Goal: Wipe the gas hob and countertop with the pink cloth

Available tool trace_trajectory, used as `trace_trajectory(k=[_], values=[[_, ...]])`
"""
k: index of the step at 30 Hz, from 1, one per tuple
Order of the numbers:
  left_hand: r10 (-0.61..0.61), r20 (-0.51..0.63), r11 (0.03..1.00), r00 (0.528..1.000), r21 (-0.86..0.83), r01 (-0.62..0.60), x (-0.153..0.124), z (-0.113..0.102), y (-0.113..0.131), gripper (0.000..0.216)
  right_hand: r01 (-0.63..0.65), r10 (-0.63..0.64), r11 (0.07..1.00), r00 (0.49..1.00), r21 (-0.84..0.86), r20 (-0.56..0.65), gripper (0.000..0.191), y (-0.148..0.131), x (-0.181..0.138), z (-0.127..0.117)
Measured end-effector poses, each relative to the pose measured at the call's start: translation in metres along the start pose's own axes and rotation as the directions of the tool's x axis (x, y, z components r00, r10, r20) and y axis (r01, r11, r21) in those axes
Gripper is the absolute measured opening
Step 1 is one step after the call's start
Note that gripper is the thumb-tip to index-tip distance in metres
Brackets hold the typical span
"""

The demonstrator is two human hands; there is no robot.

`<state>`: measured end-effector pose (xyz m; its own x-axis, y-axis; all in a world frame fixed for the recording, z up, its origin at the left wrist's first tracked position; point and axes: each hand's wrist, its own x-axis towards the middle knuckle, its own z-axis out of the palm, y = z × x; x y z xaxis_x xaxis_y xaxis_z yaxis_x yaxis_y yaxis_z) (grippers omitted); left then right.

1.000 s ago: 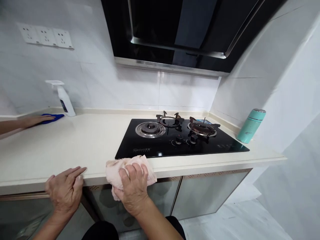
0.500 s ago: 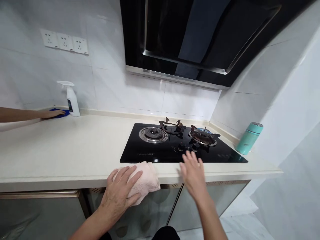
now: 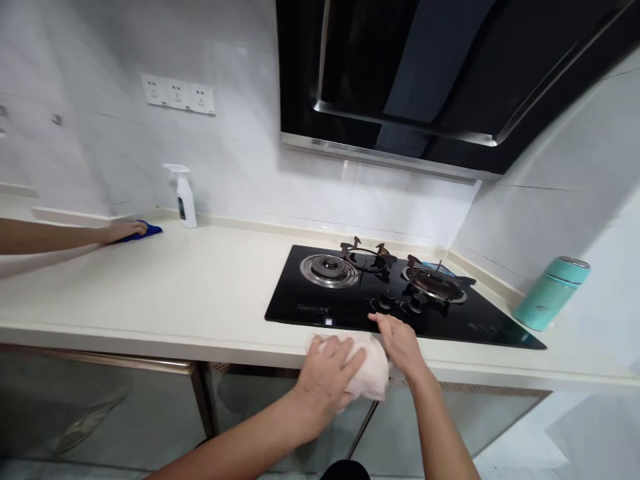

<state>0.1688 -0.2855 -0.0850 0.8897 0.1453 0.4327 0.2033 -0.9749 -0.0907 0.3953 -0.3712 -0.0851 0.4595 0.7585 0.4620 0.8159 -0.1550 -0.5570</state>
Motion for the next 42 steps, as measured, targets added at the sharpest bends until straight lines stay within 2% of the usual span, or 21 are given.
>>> trace_trajectory(k=[3, 5, 8, 11, 16, 21, 25, 28, 32, 38, 42], values=[[0.019, -0.019, 1.000, 1.000, -0.003, -0.019, 0.013, 0.008, 0.011, 0.070, -0.143, 0.174, 0.964, 0.977, 0.224, -0.122, 0.060, 0.005, 0.007, -0.005], [0.004, -0.046, 1.000, 0.999, -0.005, -0.005, 0.014, 0.010, 0.012, 0.072, -0.205, 0.263, 0.927, 0.952, 0.315, -0.154, 0.056, 0.006, 0.003, -0.008], [0.040, -0.083, 0.999, 0.996, -0.013, -0.042, 0.007, 0.007, 0.006, 0.074, -0.230, 0.275, 0.931, 0.952, 0.284, -0.131, 0.051, 0.004, -0.005, -0.013], [0.094, -0.080, 0.995, 0.992, -0.003, -0.095, -0.009, 0.000, -0.009, 0.073, -0.232, 0.263, 0.944, 0.958, 0.234, -0.110, 0.050, 0.005, -0.007, -0.015], [0.046, -0.036, 0.997, 0.998, 0.064, -0.044, -0.056, -0.011, -0.058, 0.075, -0.274, 0.288, 0.948, 0.955, 0.164, -0.071, 0.053, 0.021, -0.005, -0.015], [-0.048, -0.080, 0.994, 0.996, 0.089, 0.055, -0.123, -0.020, -0.131, 0.075, -0.279, 0.285, 0.952, 0.958, 0.123, -0.029, 0.052, 0.024, -0.006, -0.018], [-0.098, -0.093, 0.988, 0.991, 0.114, 0.108, -0.179, -0.046, -0.188, 0.065, -0.305, 0.307, 0.948, 0.952, 0.088, -0.010, 0.055, 0.026, -0.004, -0.021], [-0.226, -0.053, 0.967, 0.973, 0.112, 0.230, -0.209, -0.071, -0.220, 0.068, -0.280, 0.283, 0.955, 0.959, 0.098, -0.019, 0.053, 0.033, -0.002, -0.018], [-0.398, -0.032, 0.912, 0.917, 0.097, 0.399, -0.227, -0.089, -0.243, 0.077, -0.289, 0.294, 0.951, 0.955, 0.113, -0.027, 0.050, 0.043, -0.001, -0.014], [-0.448, 0.052, 0.893, 0.893, 0.082, 0.443, -0.233, -0.105, -0.256, 0.076, -0.220, 0.225, 0.966, 0.974, 0.136, -0.025, 0.052, 0.040, -0.001, -0.011], [-0.502, 0.193, 0.859, 0.843, -0.001, 0.512, -0.229, -0.128, -0.279, 0.076, -0.250, 0.254, 0.957, 0.967, 0.145, -0.005, 0.054, 0.034, -0.001, -0.010]])
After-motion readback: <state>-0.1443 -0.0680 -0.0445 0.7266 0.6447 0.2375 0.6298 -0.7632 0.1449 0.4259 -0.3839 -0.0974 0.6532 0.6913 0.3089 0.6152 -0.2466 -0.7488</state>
